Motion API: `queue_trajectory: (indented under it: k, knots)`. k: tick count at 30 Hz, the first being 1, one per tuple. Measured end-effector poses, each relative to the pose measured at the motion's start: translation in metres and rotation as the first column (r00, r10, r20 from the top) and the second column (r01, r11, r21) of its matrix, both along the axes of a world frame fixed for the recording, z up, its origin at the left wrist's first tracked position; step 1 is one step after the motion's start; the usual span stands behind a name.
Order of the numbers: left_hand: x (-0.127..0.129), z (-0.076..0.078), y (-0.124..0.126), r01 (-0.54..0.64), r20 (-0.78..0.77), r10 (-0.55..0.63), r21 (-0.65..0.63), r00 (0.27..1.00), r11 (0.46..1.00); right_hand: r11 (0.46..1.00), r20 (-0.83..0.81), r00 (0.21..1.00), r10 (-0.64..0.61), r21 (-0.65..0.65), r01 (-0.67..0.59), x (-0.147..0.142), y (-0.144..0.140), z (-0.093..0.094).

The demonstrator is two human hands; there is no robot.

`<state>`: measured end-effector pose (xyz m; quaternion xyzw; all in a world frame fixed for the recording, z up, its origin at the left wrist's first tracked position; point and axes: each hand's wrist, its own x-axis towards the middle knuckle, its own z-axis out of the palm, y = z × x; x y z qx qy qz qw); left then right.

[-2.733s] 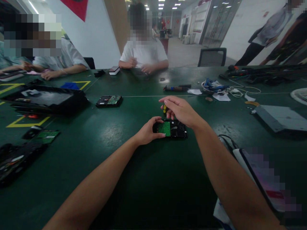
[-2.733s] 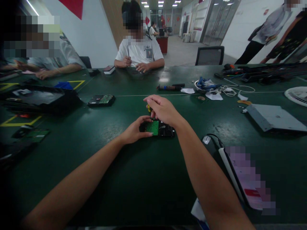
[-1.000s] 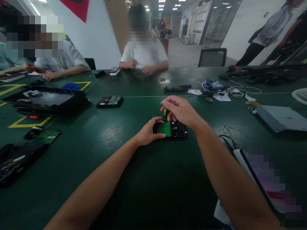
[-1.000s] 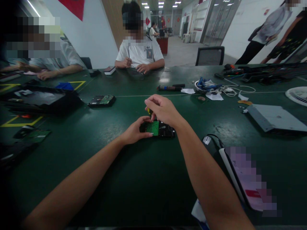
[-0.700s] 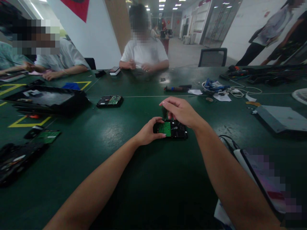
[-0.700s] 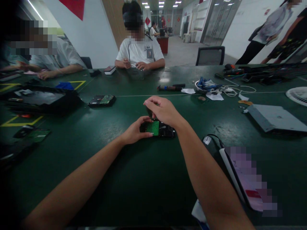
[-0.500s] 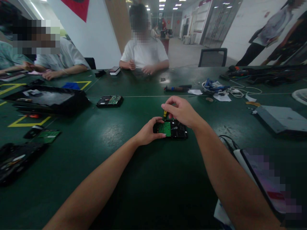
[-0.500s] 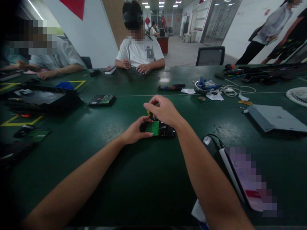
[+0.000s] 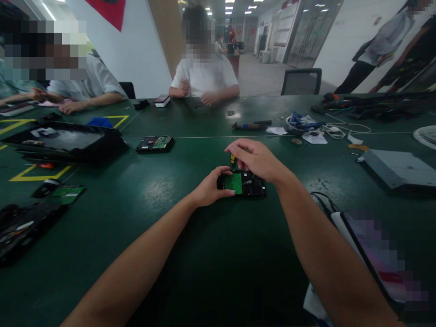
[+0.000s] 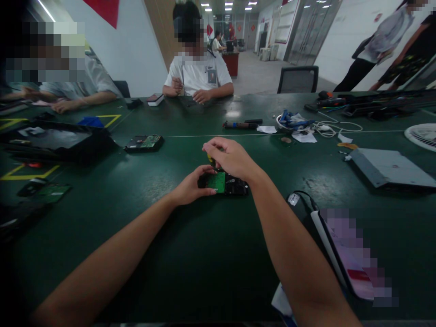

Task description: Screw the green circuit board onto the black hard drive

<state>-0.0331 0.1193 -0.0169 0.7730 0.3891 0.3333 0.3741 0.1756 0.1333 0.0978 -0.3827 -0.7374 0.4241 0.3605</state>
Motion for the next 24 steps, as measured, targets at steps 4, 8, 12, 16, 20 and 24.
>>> queue_trajectory:
  k: [4, 8, 12, 16, 20, 24]
  knots:
    - [0.0, 0.0013, -0.0008, 0.003, -0.004, -0.004, -0.014, 1.0, 1.0, 0.992, 0.03, 0.995, -0.1, 0.076, 0.098, 0.0018, 0.0019, -0.0014]
    - [0.0001, 0.0011, -0.0009, 0.0, -0.013, 0.0, -0.003, 1.0, 1.0, 0.996, 0.008, 0.996, -0.091, 0.015, 0.091, 0.0012, 0.0018, -0.0019]
    - [-0.0001, -0.0009, -0.0001, 0.007, -0.002, -0.007, 0.001, 1.0, 1.0, 0.997, -0.058, 0.998, -0.013, -0.072, 0.009, -0.0014, -0.0007, -0.0006]
    - [0.0, -0.0014, 0.0002, 0.009, 0.014, -0.009, -0.002, 1.0, 1.0, 0.995, -0.101, 0.995, 0.015, -0.1, -0.025, -0.0027, -0.0023, 0.0007]
    - [-0.0003, -0.0005, -0.0003, 0.01, 0.012, -0.01, -0.009, 1.0, 1.0, 1.0, -0.022, 1.0, 0.01, 0.0, -0.01, -0.0011, -0.0017, 0.0015]
    - [-0.0007, 0.0005, -0.0006, 0.004, -0.003, -0.004, -0.024, 1.0, 1.0, 0.991, 0.033, 0.995, -0.098, 0.09, 0.095, 0.0008, 0.0006, 0.0003]
